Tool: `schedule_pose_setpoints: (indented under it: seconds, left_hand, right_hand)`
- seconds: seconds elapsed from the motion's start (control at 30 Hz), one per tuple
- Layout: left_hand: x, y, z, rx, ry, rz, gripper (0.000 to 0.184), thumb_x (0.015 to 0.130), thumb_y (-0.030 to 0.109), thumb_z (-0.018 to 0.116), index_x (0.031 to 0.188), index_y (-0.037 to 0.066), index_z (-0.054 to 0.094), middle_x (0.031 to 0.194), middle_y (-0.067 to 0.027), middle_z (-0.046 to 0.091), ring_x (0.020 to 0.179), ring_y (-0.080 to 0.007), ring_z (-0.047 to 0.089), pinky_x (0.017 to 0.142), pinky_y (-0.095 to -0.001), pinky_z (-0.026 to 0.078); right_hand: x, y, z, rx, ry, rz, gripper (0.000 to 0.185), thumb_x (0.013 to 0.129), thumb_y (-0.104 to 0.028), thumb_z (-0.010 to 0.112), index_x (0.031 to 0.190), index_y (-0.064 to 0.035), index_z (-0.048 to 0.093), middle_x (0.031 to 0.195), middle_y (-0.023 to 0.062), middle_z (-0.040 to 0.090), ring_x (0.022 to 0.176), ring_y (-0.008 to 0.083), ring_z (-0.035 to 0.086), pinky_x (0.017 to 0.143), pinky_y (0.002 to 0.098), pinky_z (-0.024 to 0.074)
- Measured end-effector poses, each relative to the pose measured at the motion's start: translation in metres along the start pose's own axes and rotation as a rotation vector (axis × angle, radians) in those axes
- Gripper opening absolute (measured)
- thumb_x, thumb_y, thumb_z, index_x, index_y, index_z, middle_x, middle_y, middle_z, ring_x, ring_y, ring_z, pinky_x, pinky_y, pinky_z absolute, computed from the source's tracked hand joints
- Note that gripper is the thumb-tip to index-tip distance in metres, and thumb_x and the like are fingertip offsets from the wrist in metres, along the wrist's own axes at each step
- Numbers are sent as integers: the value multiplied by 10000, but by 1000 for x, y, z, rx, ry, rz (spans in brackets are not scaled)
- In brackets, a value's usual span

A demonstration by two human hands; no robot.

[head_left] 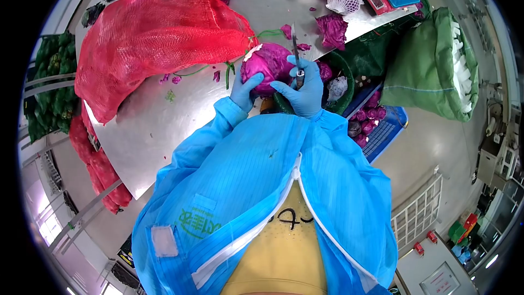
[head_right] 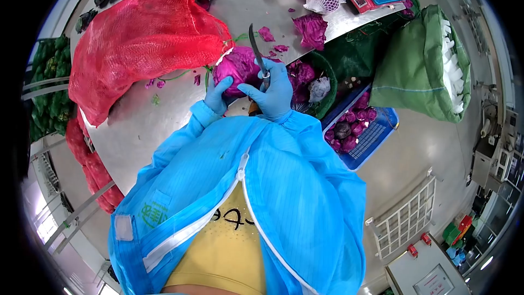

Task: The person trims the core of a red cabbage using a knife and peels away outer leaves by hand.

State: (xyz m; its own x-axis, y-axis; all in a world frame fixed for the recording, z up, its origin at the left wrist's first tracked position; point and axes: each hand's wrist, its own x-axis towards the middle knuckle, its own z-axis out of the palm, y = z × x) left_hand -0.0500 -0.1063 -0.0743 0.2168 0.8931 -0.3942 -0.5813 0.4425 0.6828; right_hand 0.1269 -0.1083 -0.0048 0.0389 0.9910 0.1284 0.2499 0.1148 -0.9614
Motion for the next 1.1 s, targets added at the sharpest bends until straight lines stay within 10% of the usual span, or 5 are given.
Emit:
schedule_pose_setpoints:
  seconds: [0.13,0.3,0.6,0.83,1.1]
  left_hand:
    - [-4,7,13,248,15,340,988,650,209,845,1433,77,257,1382,-134,392,1261,-273,431,1060,-397,384]
    - [-8,15,13,831,26,760,1134,544,305,899,1430,42,241,1402,-158,347,1270,-308,402,1078,-416,338]
    - [-14,28,30,1276,104,1164,1112,551,283,912,1418,54,255,1430,-202,319,1294,-358,382,1075,-439,347]
    - [-15,21,36,1303,182,1150,1086,534,307,915,1397,59,304,1404,-233,345,1280,-390,391,1062,-460,360]
    - [-18,17,31,1278,200,1049,1026,545,307,893,1388,88,351,1391,-196,377,1267,-378,409,1051,-447,381]
  right_hand:
    - [0,17,2,290,57,65,175,837,-81,696,1000,-40,646,750,-10,576,620,41,485,525,214,411]
    - [17,21,-23,487,352,241,262,882,-49,621,1138,-43,569,958,19,619,554,32,474,473,176,385]
    - [-5,10,-17,457,99,194,237,857,-55,654,1092,-67,633,1001,16,611,721,44,510,606,203,433]
    - [-9,5,-4,13,80,-35,341,810,-72,702,1141,-68,622,966,18,547,748,80,497,674,208,425]
    - [13,4,-12,467,-128,499,229,821,-129,716,980,-32,582,742,1,560,546,66,491,475,225,410]
